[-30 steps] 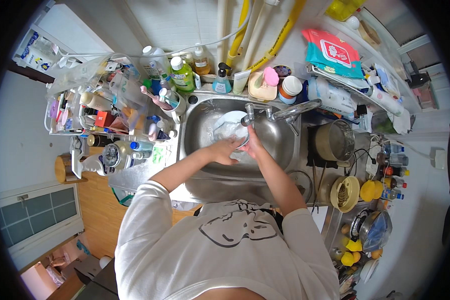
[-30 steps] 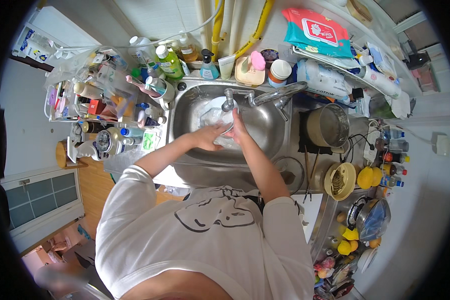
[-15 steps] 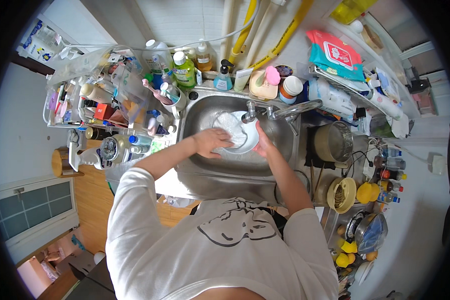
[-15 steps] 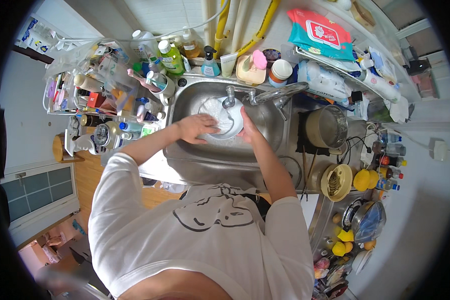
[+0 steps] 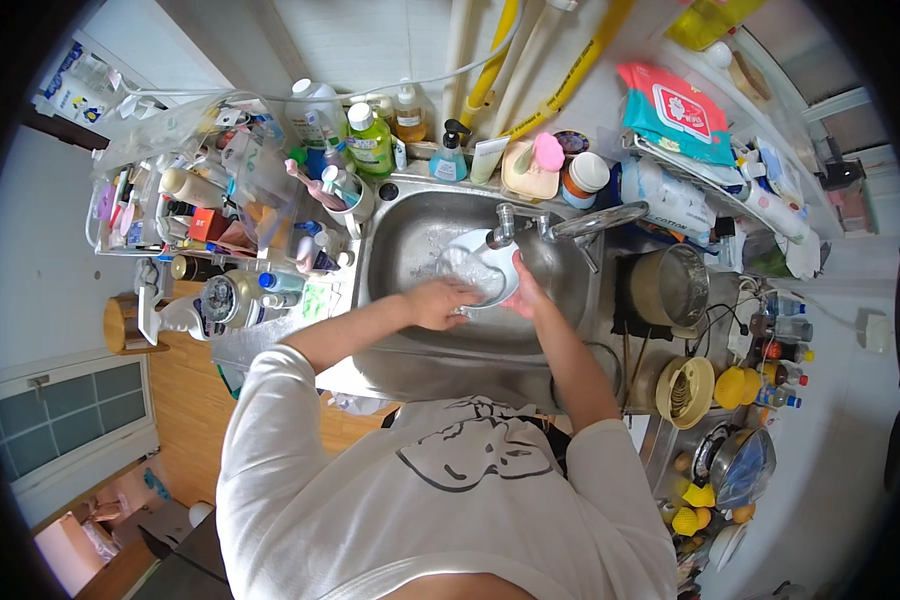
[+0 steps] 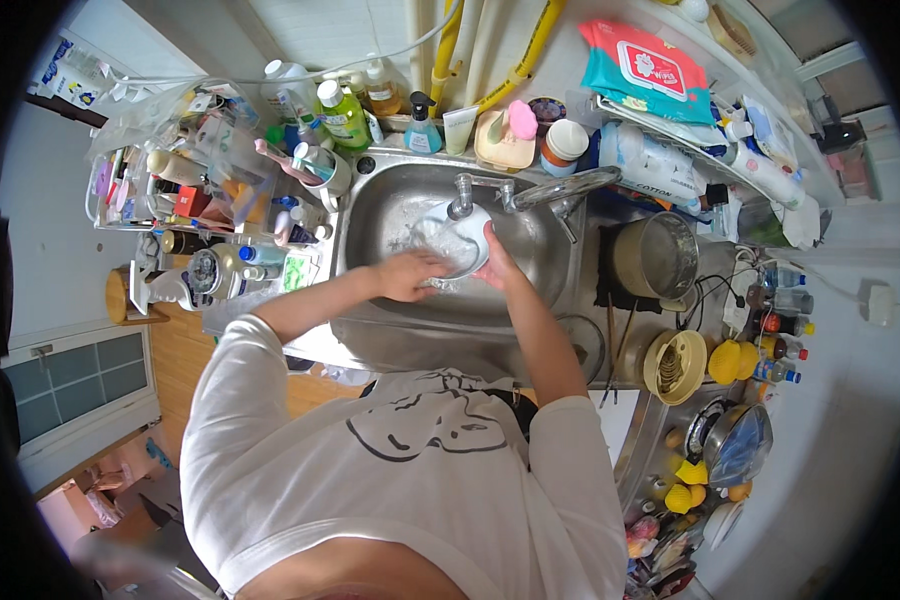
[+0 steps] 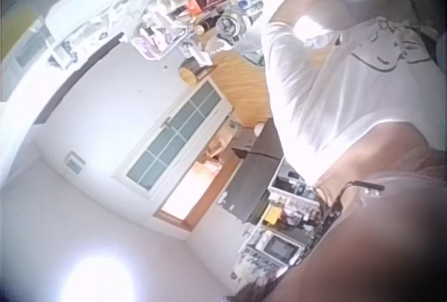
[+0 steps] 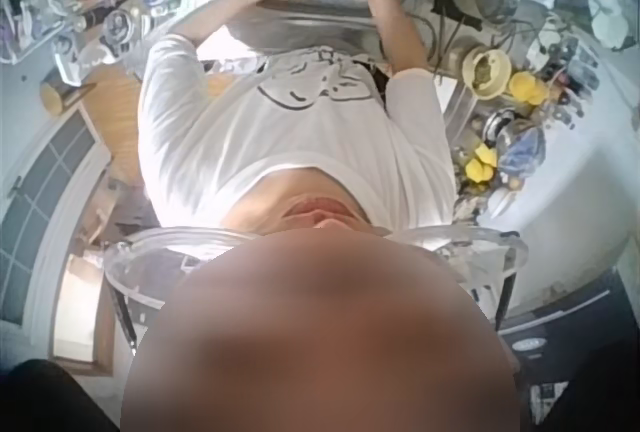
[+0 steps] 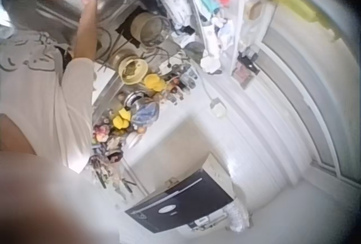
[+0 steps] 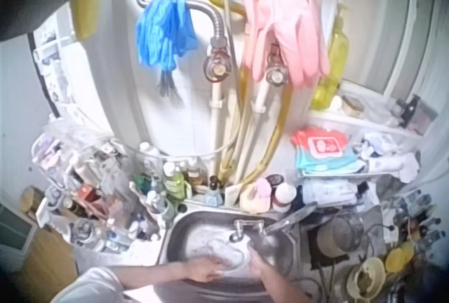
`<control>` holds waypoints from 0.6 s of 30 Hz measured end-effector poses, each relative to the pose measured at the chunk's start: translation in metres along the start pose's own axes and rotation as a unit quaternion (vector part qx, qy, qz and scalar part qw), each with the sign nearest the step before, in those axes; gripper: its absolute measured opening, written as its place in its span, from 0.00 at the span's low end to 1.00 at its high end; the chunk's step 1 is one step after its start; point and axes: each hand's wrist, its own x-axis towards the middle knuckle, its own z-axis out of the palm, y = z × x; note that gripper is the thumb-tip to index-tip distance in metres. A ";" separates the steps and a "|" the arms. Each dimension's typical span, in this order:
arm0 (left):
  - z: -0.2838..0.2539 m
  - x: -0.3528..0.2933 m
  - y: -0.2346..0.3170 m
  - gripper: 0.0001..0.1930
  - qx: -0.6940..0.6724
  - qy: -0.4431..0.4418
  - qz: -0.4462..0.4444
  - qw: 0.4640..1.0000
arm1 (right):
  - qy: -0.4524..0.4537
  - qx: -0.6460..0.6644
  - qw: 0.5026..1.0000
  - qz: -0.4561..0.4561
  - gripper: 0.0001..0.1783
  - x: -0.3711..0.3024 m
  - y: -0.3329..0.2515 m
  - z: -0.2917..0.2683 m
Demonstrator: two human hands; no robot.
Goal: The person washes a white plate and a yellow perforated steamer basket in a kitchen sink using a sponge and running water. The person scrubs both sides of each item and rinses them under the tap.
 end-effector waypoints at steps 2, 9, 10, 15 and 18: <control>0.011 0.010 0.020 0.28 -0.078 0.015 -0.082 0.993 | 0.032 0.040 0.999 -0.005 0.43 0.005 0.010 0.009; 0.023 0.020 0.015 0.29 0.014 0.086 -0.171 0.982 | 0.012 0.069 0.997 0.016 0.35 0.005 0.008 0.015; 0.025 0.015 0.010 0.30 0.087 0.135 -0.140 0.977 | 0.021 0.050 0.998 0.020 0.34 0.004 0.005 0.016; 0.010 0.007 0.005 0.26 0.171 0.149 -0.036 0.973 | -0.018 0.078 0.997 0.001 0.32 0.004 0.005 0.013; -0.006 0.002 0.012 0.22 0.141 0.088 -0.028 0.986 | -0.026 0.114 0.993 0.011 0.28 0.010 0.006 0.007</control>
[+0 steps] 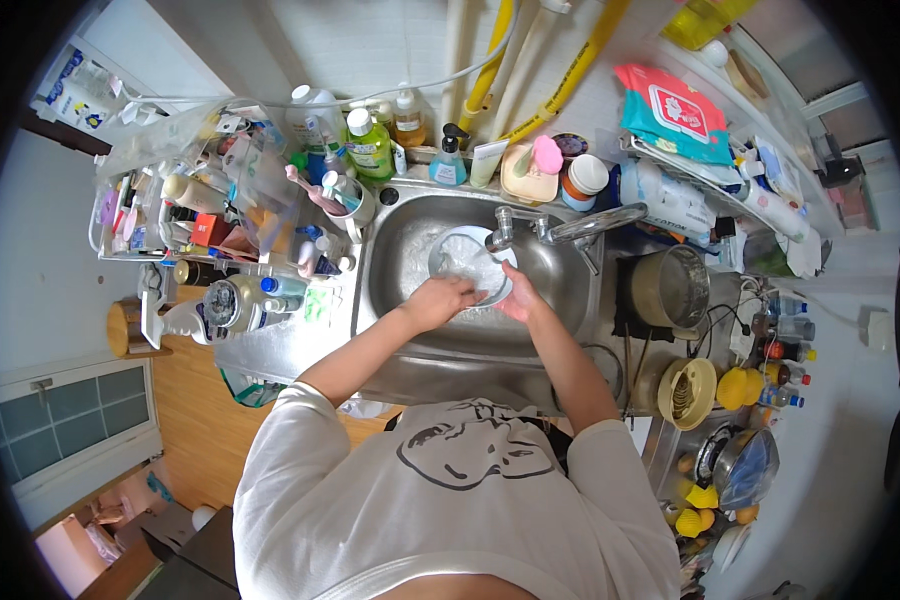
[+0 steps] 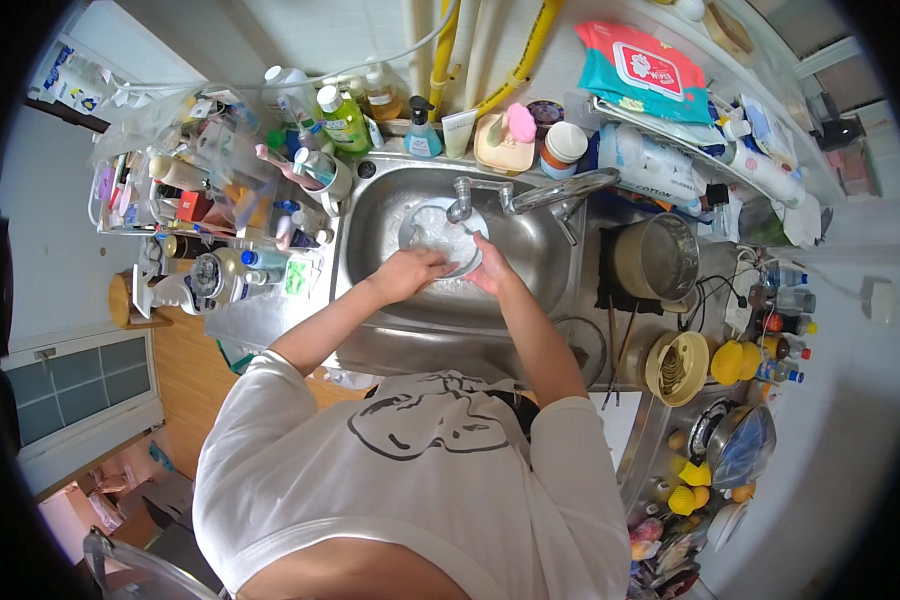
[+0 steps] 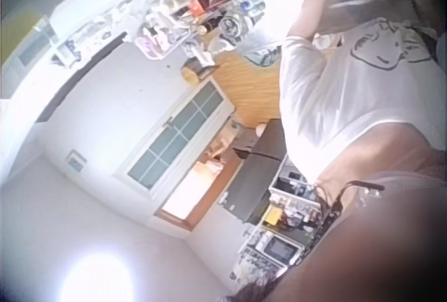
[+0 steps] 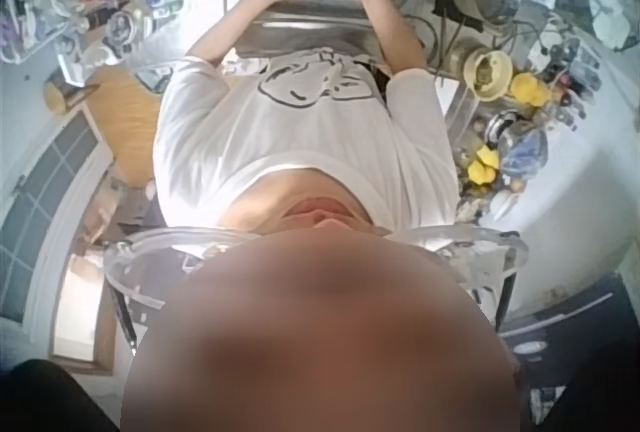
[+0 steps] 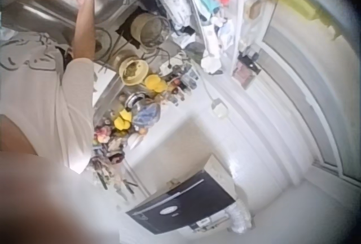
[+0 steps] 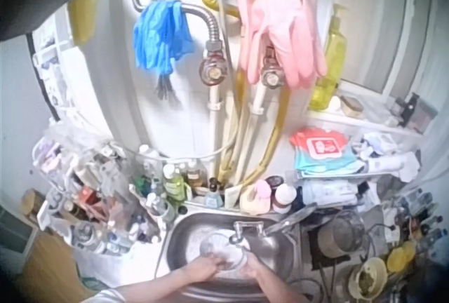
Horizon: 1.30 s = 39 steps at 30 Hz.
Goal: The person washes a white plate and a yellow perforated steamer basket in a kitchen sink using a sponge and running water. The person scrubs both sides of each item and rinses them under the tap.
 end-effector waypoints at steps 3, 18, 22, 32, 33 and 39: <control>-0.004 -0.002 -0.007 0.20 -0.027 -0.017 0.005 0.999 | 0.127 -0.229 0.962 -0.082 0.25 0.009 -0.003 0.001; -0.009 -0.020 -0.004 0.30 -0.507 0.240 -0.360 0.746 | 0.169 -0.446 0.836 -0.272 0.35 0.001 0.014 0.010; 0.042 -0.014 -0.020 0.26 -0.788 0.173 -0.361 0.468 | 0.158 -0.445 0.846 -0.249 0.32 -0.002 0.011 0.011; 0.036 0.012 -0.036 0.30 -0.669 0.121 -0.439 0.587 | -0.035 -0.707 0.684 -0.176 0.23 0.032 0.029 0.025; 0.041 0.009 -0.041 0.26 -0.654 0.144 -0.440 0.598 | -0.097 -0.664 0.734 -0.107 0.20 0.027 0.023 0.032; 0.049 0.025 -0.045 0.20 -0.669 0.114 -0.444 0.585 | -0.025 -0.339 0.928 -0.151 0.22 0.020 0.026 0.059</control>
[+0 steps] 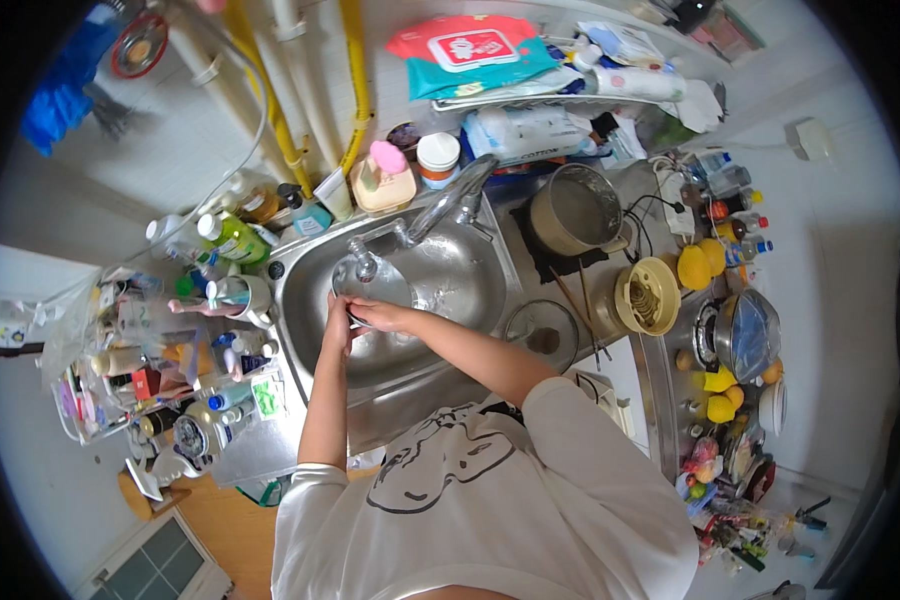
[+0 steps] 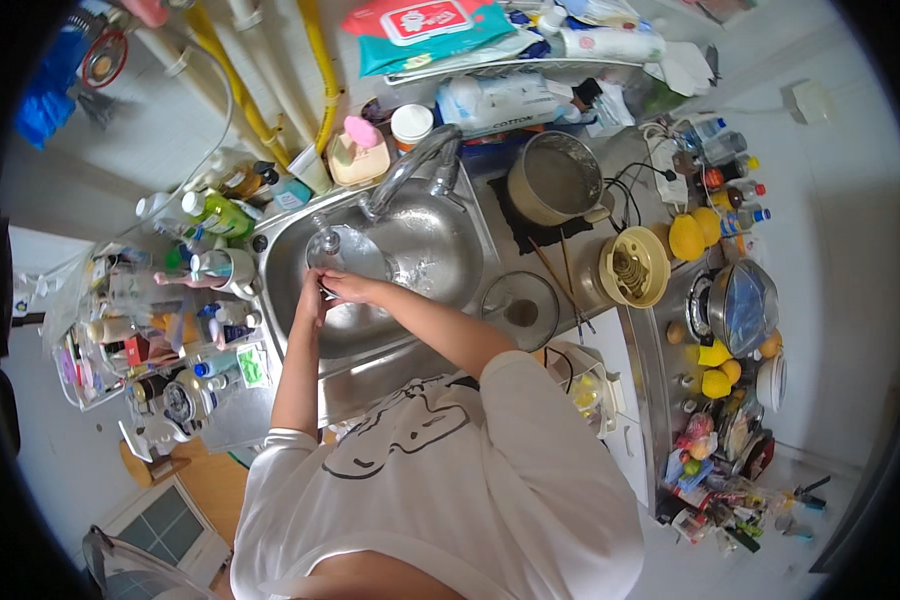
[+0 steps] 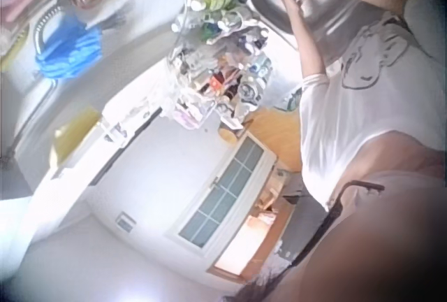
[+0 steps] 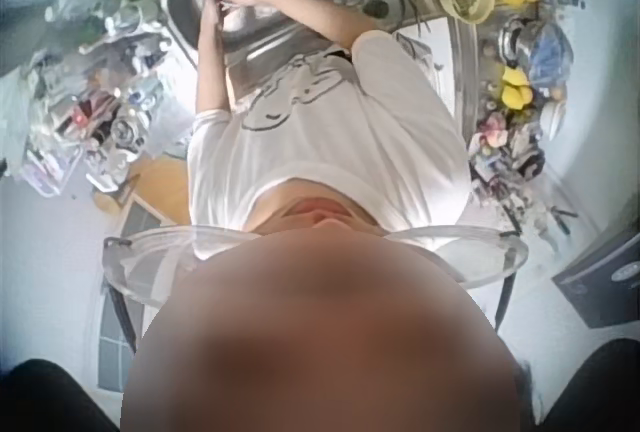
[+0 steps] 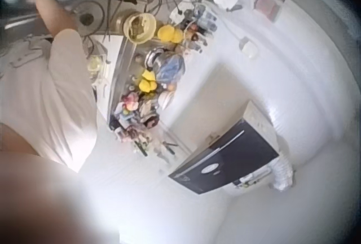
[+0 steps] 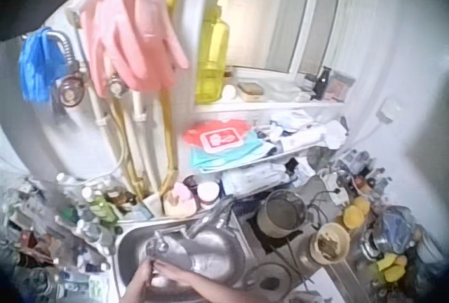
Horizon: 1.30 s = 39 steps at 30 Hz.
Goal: The person washes a white plate and a yellow perforated steamer basket in a kitchen sink using a sponge and running water. The person scrubs both sides of each item and rinses them under the tap.
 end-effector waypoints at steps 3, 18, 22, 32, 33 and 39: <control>0.025 -0.015 0.021 0.23 -0.029 -0.045 -0.013 0.998 | 0.073 -0.046 0.993 -0.086 0.25 0.016 0.003 -0.006; -0.005 -0.034 0.043 0.19 0.036 -0.021 0.023 0.999 | 0.157 -0.391 0.887 -0.190 0.10 0.048 -0.007 -0.098; -0.005 -0.029 0.024 0.24 -0.078 0.065 0.110 0.989 | 0.209 -0.080 0.975 0.005 0.10 0.015 0.003 -0.051; 0.007 -0.031 0.000 0.37 0.293 0.193 0.384 0.854 | 0.331 -0.042 0.942 0.040 0.17 0.026 0.049 -0.062; 0.009 -0.046 0.009 0.38 0.318 0.174 0.393 0.845 | 0.335 -0.056 0.940 0.039 0.17 0.023 0.051 -0.070; 0.005 -0.083 0.080 0.19 0.694 0.006 0.502 0.517 | 0.191 -0.088 0.966 0.149 0.17 0.005 0.013 -0.091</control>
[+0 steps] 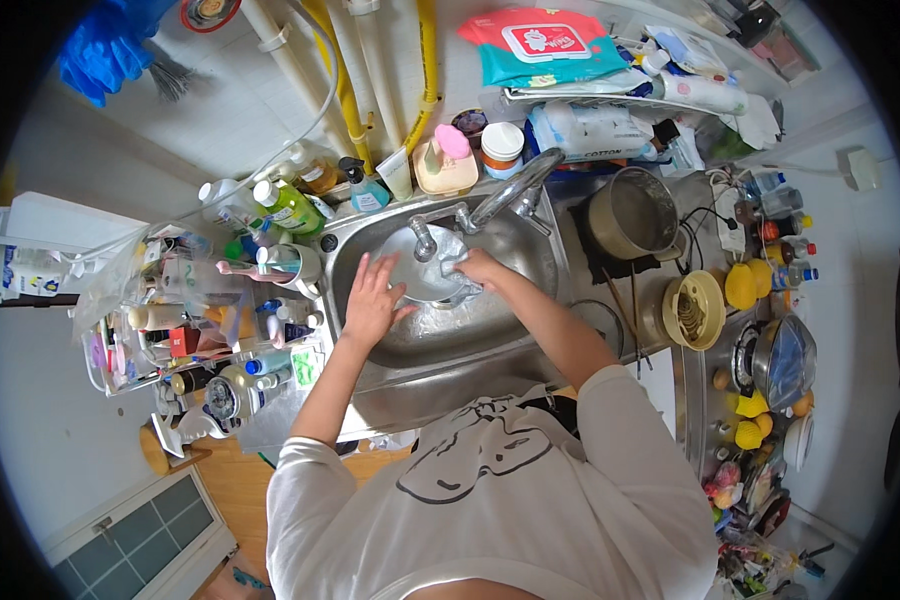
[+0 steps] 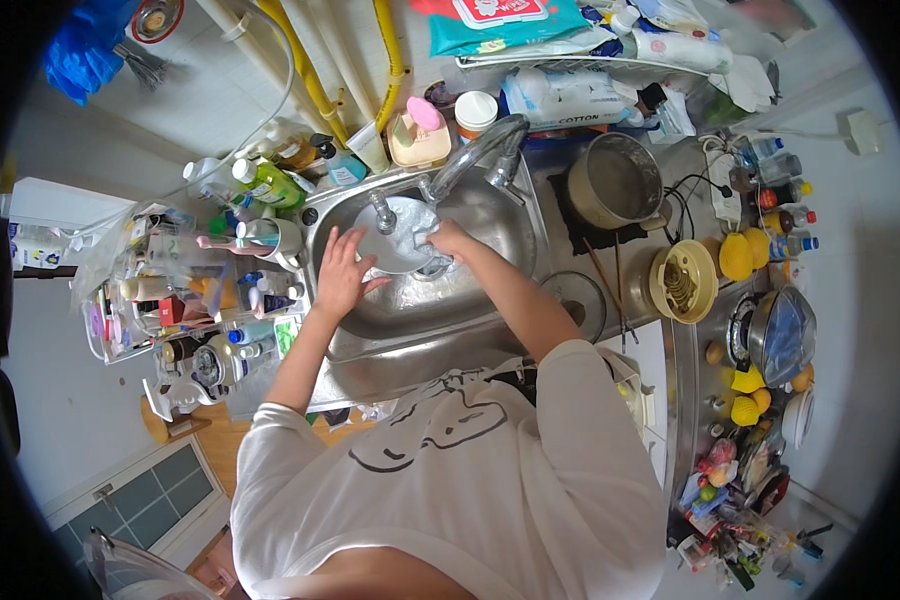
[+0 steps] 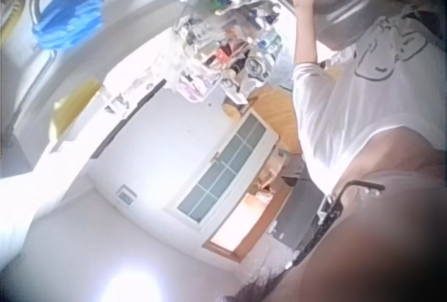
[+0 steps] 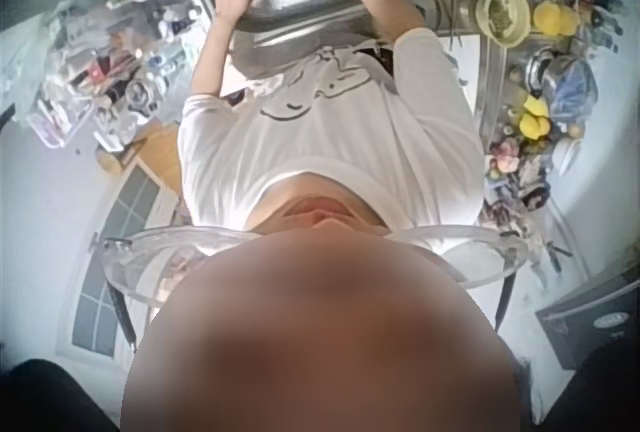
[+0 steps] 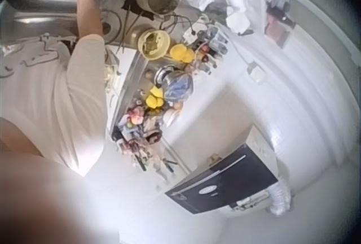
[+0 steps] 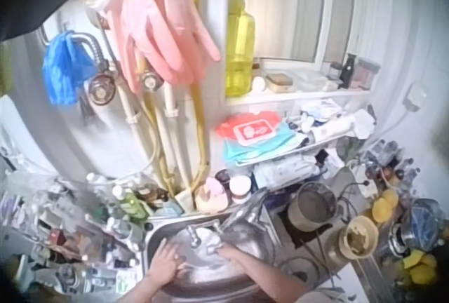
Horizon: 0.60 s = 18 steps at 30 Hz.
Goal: The person washes a white plate and a yellow perforated steamer basket in a kitchen sink using a sponge and running water. The person scrubs both sides of each item and rinses them under the tap.
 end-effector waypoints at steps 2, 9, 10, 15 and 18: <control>0.000 0.005 -0.002 0.13 0.000 -0.098 0.051 0.994 | -0.019 -0.094 0.995 -0.039 0.16 -0.008 -0.010 -0.004; 0.057 -0.007 0.012 0.13 -0.195 -0.031 -0.004 0.980 | -0.075 0.142 0.985 -0.067 0.18 -0.008 -0.009 0.017; 0.065 -0.013 0.013 0.14 -0.226 -0.018 -0.079 0.971 | -0.094 0.233 0.964 -0.087 0.16 -0.012 -0.011 0.027; 0.110 -0.014 -0.006 0.17 -0.473 0.131 -0.377 0.786 | -0.037 0.049 0.930 -0.362 0.26 -0.040 0.001 0.068; 0.122 -0.010 -0.010 0.19 -0.539 0.208 -0.355 0.735 | 0.145 -0.205 0.864 -0.437 0.27 -0.056 -0.011 0.085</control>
